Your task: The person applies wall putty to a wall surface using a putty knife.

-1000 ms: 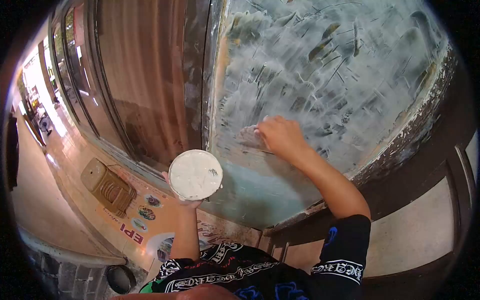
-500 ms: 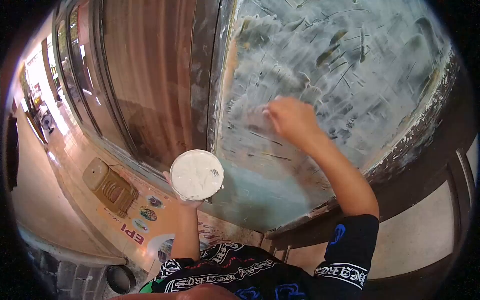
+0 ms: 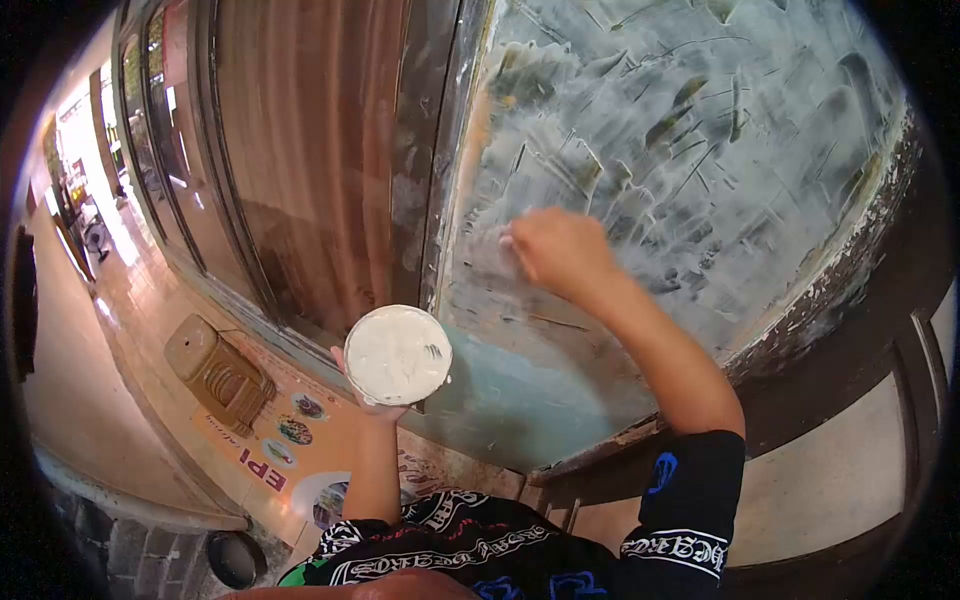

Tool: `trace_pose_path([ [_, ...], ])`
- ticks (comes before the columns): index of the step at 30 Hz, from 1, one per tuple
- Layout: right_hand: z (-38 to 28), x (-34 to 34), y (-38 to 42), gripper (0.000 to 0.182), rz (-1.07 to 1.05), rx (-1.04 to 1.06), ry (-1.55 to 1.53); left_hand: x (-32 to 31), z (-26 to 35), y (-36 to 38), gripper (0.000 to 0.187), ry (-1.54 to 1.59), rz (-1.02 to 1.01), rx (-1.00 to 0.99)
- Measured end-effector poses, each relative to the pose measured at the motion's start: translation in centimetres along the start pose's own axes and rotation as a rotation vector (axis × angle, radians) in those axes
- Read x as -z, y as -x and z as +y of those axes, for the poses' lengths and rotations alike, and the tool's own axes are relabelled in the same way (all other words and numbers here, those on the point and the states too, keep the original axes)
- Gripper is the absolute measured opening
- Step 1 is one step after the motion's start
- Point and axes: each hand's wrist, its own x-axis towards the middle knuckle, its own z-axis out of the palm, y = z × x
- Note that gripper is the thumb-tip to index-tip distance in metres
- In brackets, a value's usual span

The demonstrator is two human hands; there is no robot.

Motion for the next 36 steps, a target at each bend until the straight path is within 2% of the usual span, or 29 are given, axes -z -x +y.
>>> trace_pose_path([
  [1, 0.1, -1.4, -0.1, 0.02, 0.0, -0.003, -0.002, 0.1, 0.0, 0.0, 0.095, -0.002, 0.001, 0.002],
  [3, 0.7, -2.6, -1.0, 0.02, -0.133, -0.014, 0.163, 0.2, 0.1, -0.1, 0.095, -0.01, -0.042, 0.01],
  [5, 4.1, 0.5, -3.4, 0.02, 0.092, -0.101, 0.239, -0.2, 0.2, -0.1, 0.095, -0.022, -0.02, 0.015],
  [7, 5.4, 6.1, -4.8, 0.021, 0.428, -0.164, 0.104, -0.1, 0.1, -0.1, 0.096, -0.028, 0.004, 0.021],
  [9, 5.6, 9.8, -4.8, 0.019, 0.619, -0.152, -0.025, 0.4, 0.3, -0.3, 0.097, -0.046, -0.009, 0.018],
  [10, 5.1, 9.8, -4.5, 0.019, 0.619, -0.149, -0.024, 0.7, 0.4, -0.4, 0.097, -0.044, -0.01, 0.016],
  [12, 2.9, 9.5, -2.7, 0.015, 0.463, -0.204, -0.102, 1.3, 0.6, -0.6, 0.097, -0.032, 0.037, -0.015],
  [14, 1.5, 3.6, -1.0, 0.012, 0.403, 0.011, 0.008, 1.0, 0.8, -0.7, 0.097, -0.027, 0.025, -0.013],
  [17, -0.9, -5.5, 2.9, 0.014, -0.097, 0.03, 0.09, 0.6, 0.5, -0.7, 0.096, 0.0, 0.036, -0.002],
  [18, -0.6, -7.6, 4.0, 0.014, -0.099, 0.023, 0.091, 0.5, 0.4, -0.8, 0.096, 0.018, 0.043, 0.009],
  [20, 0.2, -10.1, 5.6, 0.019, -0.305, 0.112, 0.166, 1.2, 0.2, -0.9, 0.097, 0.015, 0.056, 0.026],
  [22, 1.6, -6.3, 3.9, 0.019, -0.148, 0.005, 0.18, 0.4, 0.1, -0.9, 0.097, 0.02, 0.066, 0.04],
  [24, 3.2, 0.5, 1.3, 0.011, 0.057, -0.177, 0.282, 0.5, 0.0, -0.8, 0.098, -0.019, 0.029, 0.078],
  [25, 3.7, 3.6, 0.6, 0.009, 0.351, -0.169, 0.176, 0.3, -0.1, -0.8, 0.098, -0.018, 0.034, 0.084],
  [26, 5.0, 6.2, 0.2, 0.01, 0.479, -0.153, 0.137, -0.1, -0.1, -0.8, 0.101, -0.015, -0.082, 0.105],
  [27, 4.5, 7.7, 0.3, 0.01, 0.474, -0.158, 0.137, -0.3, -0.2, -0.8, 0.103, -0.012, -0.2, 0.124],
  [29, 3.5, 9.6, 0.7, 0.019, 0.585, -0.224, -0.023, 0.1, -0.3, -0.7, 0.105, -0.001, -0.148, 0.111],
  [31, 2.3, 5.6, 2.6, 0.02, 0.511, -0.037, -0.009, 0.0, -0.3, -0.6, 0.105, -0.029, -0.065, 0.089],
  [33, 0.1, -0.6, 5.5, 0.019, 0.029, -0.031, 0.075, 0.0, -0.2, -0.6, 0.104, 0.045, -0.107, 0.075],
  [35, -1.0, -7.3, 8.8, 0.019, -0.185, 0.038, 0.071, 0.7, -0.4, -0.4, 0.1, -0.031, -0.01, 0.092],
  [36, -0.6, -8.3, 8.9, 0.019, -0.187, 0.039, 0.069, 1.0, -0.5, -0.3, 0.1, -0.031, -0.008, 0.092],
])
